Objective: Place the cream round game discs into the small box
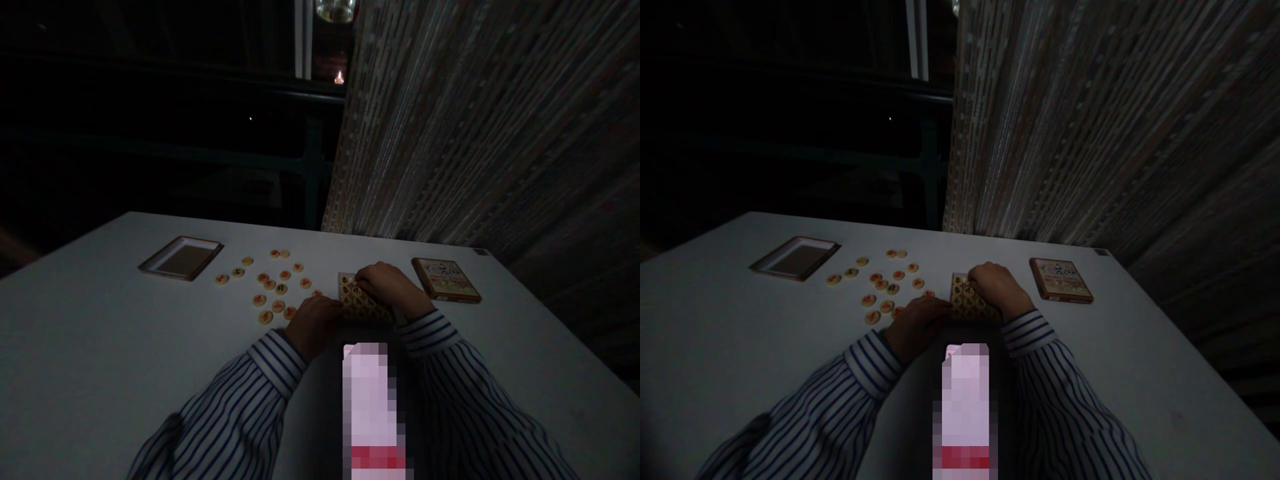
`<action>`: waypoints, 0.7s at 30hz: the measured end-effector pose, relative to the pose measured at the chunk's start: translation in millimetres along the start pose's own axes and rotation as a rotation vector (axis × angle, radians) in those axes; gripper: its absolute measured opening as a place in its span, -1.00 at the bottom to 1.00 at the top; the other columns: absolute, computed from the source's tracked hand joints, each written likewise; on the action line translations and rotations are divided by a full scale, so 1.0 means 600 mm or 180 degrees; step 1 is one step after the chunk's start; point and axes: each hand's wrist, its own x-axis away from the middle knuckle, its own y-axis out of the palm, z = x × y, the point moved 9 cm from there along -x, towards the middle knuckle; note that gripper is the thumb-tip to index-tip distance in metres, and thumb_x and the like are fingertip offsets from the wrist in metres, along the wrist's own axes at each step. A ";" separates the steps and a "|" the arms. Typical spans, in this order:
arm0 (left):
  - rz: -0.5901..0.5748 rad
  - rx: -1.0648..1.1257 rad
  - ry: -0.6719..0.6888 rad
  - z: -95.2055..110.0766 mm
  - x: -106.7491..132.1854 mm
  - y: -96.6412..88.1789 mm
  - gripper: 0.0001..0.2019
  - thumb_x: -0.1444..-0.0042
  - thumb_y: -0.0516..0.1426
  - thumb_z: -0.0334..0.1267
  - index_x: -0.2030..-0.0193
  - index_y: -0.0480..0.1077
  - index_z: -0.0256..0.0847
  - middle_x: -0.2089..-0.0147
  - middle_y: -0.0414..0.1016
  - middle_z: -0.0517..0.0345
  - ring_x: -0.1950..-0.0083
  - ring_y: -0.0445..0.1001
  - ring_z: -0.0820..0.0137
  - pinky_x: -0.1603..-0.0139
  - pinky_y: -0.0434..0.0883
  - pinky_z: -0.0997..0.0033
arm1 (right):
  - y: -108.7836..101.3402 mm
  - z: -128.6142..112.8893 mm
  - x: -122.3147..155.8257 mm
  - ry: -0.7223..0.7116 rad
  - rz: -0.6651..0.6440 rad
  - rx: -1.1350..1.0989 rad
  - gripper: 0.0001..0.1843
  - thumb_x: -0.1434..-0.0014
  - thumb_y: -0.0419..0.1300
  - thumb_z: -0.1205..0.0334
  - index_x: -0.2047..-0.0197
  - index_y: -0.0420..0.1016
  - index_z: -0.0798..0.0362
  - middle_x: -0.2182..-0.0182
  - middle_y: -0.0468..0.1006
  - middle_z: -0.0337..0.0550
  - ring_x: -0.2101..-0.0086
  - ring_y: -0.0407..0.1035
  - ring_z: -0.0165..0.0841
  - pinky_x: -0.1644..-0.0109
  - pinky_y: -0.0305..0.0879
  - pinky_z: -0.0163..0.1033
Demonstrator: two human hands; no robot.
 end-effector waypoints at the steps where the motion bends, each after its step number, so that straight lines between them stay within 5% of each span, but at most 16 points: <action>1: -0.0006 0.0008 0.0007 0.000 0.000 0.000 -0.79 -0.05 0.07 -0.41 0.18 0.44 -0.20 0.15 0.53 0.06 0.11 0.46 0.32 0.08 0.39 0.21 | 0.000 0.000 0.000 -0.0003 -0.0012 0.0005 -0.70 -0.15 -0.03 0.20 0.21 0.50 0.04 0.30 0.55 -0.04 0.27 0.41 -0.29 0.29 0.16 -0.30; 11: 0.0077 0.0042 0.0065 -0.001 0.001 0.001 -0.81 -0.06 0.08 -0.39 0.19 0.45 -0.20 0.16 0.53 0.06 0.13 0.47 0.31 0.10 0.40 0.20 | 0.000 -0.001 0.001 -0.0040 -0.0023 0.0043 -0.72 -0.13 -0.03 0.26 0.30 0.51 0.07 0.34 0.55 -0.01 0.29 0.42 -0.28 0.32 0.16 -0.29; 21: 0.0074 0.0042 0.0038 -0.001 0.002 -0.002 -0.79 -0.03 0.09 -0.40 0.17 0.44 -0.22 0.16 0.53 0.05 0.12 0.47 0.29 0.10 0.40 0.19 | 0.008 0.006 0.000 -0.0062 0.0028 0.0005 -0.70 -0.15 -0.03 0.26 0.16 0.49 0.05 0.27 0.54 0.00 0.23 0.41 -0.26 0.25 0.19 -0.26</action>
